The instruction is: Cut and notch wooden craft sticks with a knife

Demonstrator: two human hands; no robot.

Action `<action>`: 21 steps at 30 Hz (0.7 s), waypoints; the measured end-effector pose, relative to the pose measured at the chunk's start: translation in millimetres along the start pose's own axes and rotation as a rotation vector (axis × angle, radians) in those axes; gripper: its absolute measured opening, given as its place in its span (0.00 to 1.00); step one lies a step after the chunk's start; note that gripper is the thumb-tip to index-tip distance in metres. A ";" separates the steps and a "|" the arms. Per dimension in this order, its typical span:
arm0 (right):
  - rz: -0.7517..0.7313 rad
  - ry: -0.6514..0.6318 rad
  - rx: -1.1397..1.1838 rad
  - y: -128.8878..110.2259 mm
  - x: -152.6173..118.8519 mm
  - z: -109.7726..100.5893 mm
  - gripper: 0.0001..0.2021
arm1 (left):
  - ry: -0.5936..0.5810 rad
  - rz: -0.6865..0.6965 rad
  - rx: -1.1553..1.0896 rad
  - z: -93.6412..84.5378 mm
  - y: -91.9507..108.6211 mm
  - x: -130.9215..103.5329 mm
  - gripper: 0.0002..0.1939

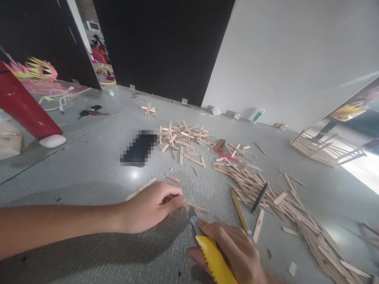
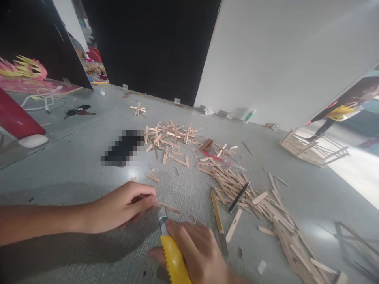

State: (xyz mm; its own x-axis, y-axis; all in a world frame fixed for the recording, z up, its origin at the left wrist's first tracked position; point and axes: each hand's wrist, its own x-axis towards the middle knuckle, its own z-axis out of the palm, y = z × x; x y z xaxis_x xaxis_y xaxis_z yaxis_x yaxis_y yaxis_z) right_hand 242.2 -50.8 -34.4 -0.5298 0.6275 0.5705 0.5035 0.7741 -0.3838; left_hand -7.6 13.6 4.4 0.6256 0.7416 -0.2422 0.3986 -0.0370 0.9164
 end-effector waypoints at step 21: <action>-0.142 0.069 0.115 2.4 -6.4 -6.2 0.22 | -0.041 0.128 0.277 -3.3 6.0 -0.4 0.25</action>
State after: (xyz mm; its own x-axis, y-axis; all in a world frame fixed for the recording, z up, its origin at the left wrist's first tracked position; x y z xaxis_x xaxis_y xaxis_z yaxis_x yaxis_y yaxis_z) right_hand 251.1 -53.5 -34.5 -0.5401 0.5072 0.6716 0.3436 0.8613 -0.3743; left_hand -7.6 15.3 11.1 0.7068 0.6916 -0.1485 0.4793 -0.3139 0.8196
